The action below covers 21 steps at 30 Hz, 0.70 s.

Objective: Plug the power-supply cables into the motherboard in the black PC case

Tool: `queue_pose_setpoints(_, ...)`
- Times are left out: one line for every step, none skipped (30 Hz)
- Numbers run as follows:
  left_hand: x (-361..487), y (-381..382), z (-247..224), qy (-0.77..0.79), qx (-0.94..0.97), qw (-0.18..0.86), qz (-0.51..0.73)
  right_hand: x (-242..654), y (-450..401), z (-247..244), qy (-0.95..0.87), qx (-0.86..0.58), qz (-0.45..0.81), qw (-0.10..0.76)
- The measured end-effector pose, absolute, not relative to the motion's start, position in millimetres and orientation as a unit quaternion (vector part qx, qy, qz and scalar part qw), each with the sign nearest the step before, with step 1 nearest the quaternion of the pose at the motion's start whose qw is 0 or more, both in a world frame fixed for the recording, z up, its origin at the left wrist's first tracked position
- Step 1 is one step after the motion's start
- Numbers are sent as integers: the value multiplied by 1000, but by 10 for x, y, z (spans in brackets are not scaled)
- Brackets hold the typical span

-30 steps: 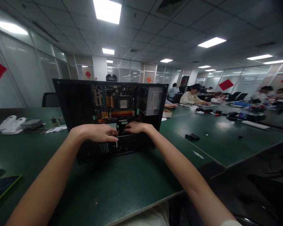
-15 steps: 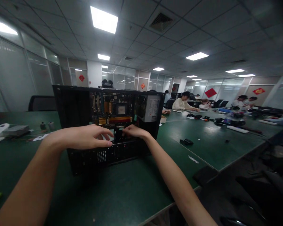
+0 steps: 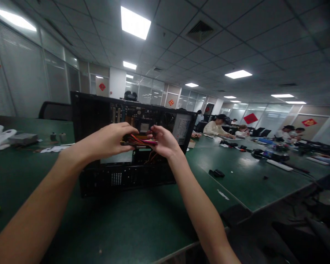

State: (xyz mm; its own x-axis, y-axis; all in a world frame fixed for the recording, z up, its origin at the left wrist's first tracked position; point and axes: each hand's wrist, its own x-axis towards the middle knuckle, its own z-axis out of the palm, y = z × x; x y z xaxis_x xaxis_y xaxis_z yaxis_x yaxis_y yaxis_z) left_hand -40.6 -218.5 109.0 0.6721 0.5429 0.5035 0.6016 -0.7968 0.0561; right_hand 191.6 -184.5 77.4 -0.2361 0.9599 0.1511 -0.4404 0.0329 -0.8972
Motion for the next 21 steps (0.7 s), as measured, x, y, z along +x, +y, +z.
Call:
queue_pose_setpoints(-412, -2202, 1109, -310, -912, 50, -265, 1957, -1872, 852, -460, -269, 642, 551)
queue_pose_setpoints(-416, -2224, 1127, -308, -911, 42, -272, 2004, -1896, 925, -462, -255, 643, 555)
queue_pose_setpoints(-419, -2249, 1142, -308, -910, 33, -276, 2056, -1917, 990, -463, -241, 640, 563)
queue_pose_setpoints(-416, -2276, 1152, -309, -909, 27, -279, 2109, -1937, 1044, -462, -229, 636, 574)
queue_pose_setpoints(-408, -2304, 1157, -310, -908, 22, -280, 2163, -1956, 1084, -458, -220, 630, 587)
queue_pose_setpoints(-394, -2332, 1156, -310, -908, 19, -281, 2215, -1975, 1110, -452, -217, 623, 601)
queue_pose_setpoints(-373, -2359, 1150, -307, -909, 18, -281, 2265, -1994, 1123, -446, -216, 614, 614)
queue_pose_setpoints(-347, -2386, 1139, -304, -910, 17, -282, 2311, -2013, 1125, -442, -216, 605, 626)
queue_pose_setpoints(-316, -2412, 1126, -300, -911, 17, -283, 2353, -2031, 1120, -441, -217, 596, 635)
queue_pose_setpoints(-284, -2437, 1111, -299, -911, 17, -282, 2391, -2046, 1112, -440, -217, 589, 642)
queue_pose_setpoints(-253, -2461, 1098, -299, -912, 16, -279, 2423, -2057, 1104, -437, -217, 585, 648)
queue_pose_setpoints(-224, -2483, 1087, -301, -914, 15, -272, 2448, -2060, 1099, -429, -216, 584, 655)
queue_pose_setpoints(-199, -2505, 1080, -304, -916, 13, -262, 2467, -2055, 1097, -417, -216, 585, 662)
queue_pose_setpoints(-181, -2525, 1078, -308, -918, 12, -251, 2480, -2042, 1098, -407, -215, 585, 667)
queue_pose_setpoints(-171, -2543, 1081, -314, -918, 13, -242, 2487, -2023, 1102, -403, -216, 584, 671)
queue_pose_setpoints(-171, -2561, 1088, -321, -917, 15, -235, 2489, -1999, 1107, -409, -218, 579, 671)
queue_pose_setpoints(-181, -2579, 1100, -329, -916, 17, -231, 2489, -1977, 1112, -424, -221, 572, 667)
queue_pose_setpoints(-201, -2599, 1116, -337, -914, 18, -227, 2488, -1959, 1117, -443, -224, 563, 660)
queue_pose_setpoints(-231, -2623, 1134, -346, -911, 17, -224, 2489, -1952, 1121, -460, -225, 556, 655)
queue_pose_setpoints(-269, -2650, 1154, -354, -909, 14, -220, 2493, -1956, 1127, -471, -222, 551, 652)
queue_pose_setpoints(-314, -2683, 1176, -363, -907, 7, -213, 2500, -1974, 1133, -472, -217, 550, 653)
